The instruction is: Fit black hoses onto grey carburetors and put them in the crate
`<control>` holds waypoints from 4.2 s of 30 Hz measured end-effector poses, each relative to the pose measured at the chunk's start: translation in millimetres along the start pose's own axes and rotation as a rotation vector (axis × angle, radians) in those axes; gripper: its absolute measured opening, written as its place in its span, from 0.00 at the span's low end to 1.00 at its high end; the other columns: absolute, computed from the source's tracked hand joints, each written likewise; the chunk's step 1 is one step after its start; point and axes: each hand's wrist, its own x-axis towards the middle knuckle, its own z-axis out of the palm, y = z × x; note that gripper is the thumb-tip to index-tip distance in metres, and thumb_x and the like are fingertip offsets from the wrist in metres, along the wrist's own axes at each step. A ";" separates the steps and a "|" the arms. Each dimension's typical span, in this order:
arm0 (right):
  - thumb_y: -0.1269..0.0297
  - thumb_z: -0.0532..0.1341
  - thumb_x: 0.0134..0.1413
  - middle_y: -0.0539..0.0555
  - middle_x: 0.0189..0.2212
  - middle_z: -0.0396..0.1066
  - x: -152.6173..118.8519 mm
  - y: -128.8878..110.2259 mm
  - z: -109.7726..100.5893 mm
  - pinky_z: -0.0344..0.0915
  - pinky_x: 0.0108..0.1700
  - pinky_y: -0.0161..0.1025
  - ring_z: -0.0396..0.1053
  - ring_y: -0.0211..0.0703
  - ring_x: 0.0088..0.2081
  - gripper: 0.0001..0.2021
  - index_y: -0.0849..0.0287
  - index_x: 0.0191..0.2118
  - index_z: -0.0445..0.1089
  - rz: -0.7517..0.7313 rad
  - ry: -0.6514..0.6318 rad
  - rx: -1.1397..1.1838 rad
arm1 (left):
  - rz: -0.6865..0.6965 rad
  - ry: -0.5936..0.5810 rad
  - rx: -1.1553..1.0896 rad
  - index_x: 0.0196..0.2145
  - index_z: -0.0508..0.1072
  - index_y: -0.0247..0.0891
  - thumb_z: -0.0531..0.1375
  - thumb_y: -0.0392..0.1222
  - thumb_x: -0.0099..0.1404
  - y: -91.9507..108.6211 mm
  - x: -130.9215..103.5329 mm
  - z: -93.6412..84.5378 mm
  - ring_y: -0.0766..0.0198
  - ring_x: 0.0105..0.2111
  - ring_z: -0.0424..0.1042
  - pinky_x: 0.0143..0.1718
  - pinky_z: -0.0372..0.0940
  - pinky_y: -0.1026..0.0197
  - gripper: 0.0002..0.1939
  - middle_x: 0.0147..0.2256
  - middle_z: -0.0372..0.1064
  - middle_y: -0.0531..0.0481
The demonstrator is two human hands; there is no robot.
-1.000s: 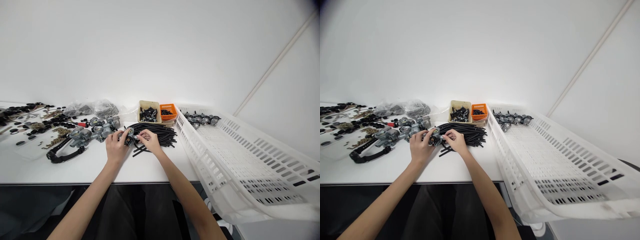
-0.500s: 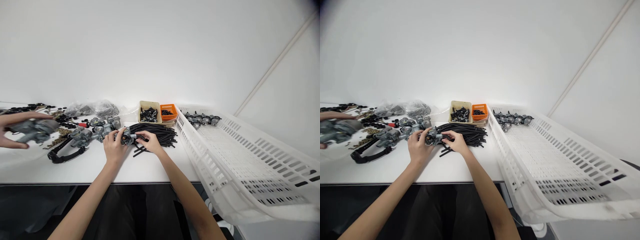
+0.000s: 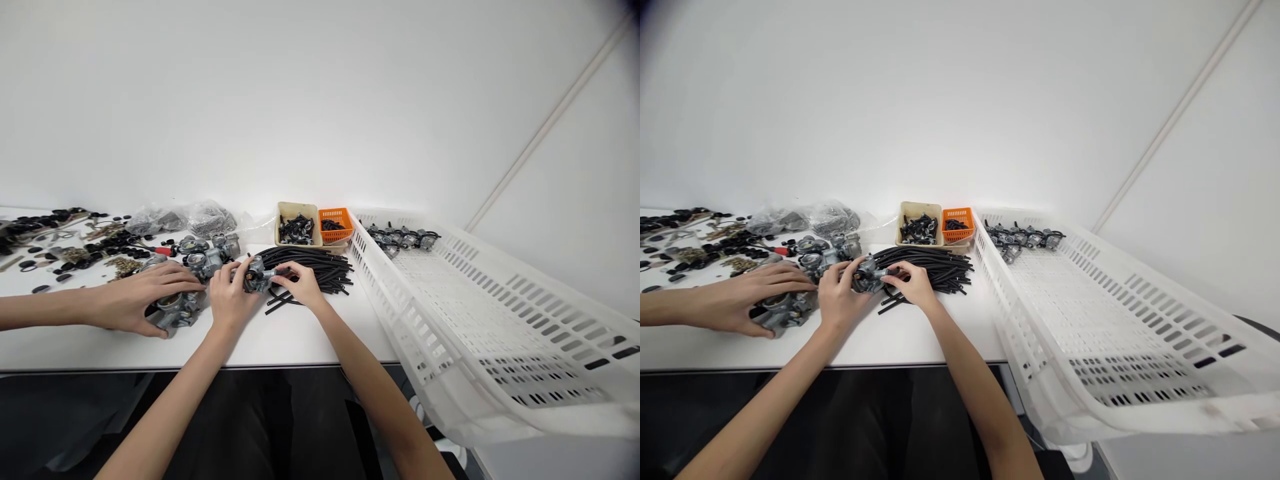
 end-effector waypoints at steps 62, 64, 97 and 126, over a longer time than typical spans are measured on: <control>0.56 0.71 0.38 0.53 0.33 0.77 0.8 -19.0 7.5 0.68 0.49 0.45 0.74 0.45 0.40 0.18 0.58 0.37 0.75 0.143 -0.132 0.537 | -0.117 -0.006 -0.022 0.41 0.67 0.37 0.62 0.67 0.46 27.0 -0.3 -6.4 0.55 0.31 0.73 0.26 0.62 0.60 0.34 0.38 0.69 0.43; 0.56 0.71 0.37 0.53 0.32 0.76 1.3 -18.8 7.8 0.68 0.48 0.45 0.73 0.45 0.40 0.17 0.58 0.35 0.74 0.143 -0.120 0.518 | -0.115 -0.008 -0.020 0.42 0.67 0.37 0.62 0.67 0.46 26.4 -0.8 -5.9 0.55 0.31 0.73 0.26 0.62 0.59 0.35 0.38 0.69 0.43; 0.55 0.70 0.40 0.54 0.37 0.77 2.3 -8.1 1.2 0.67 0.49 0.43 0.73 0.43 0.41 0.23 0.57 0.45 0.72 0.202 -0.253 0.662 | -0.143 -0.001 -0.055 0.42 0.67 0.37 0.62 0.66 0.46 25.1 -0.2 -8.4 0.54 0.32 0.74 0.27 0.63 0.59 0.34 0.38 0.69 0.43; 0.64 0.74 0.29 0.49 0.29 0.75 4.6 -7.1 9.0 0.67 0.42 0.37 0.72 0.39 0.34 0.17 0.59 0.32 0.75 0.256 -0.156 0.644 | -0.098 -0.026 -0.011 0.41 0.66 0.37 0.62 0.68 0.46 27.1 -0.8 -7.3 0.57 0.31 0.73 0.25 0.62 0.61 0.35 0.38 0.69 0.46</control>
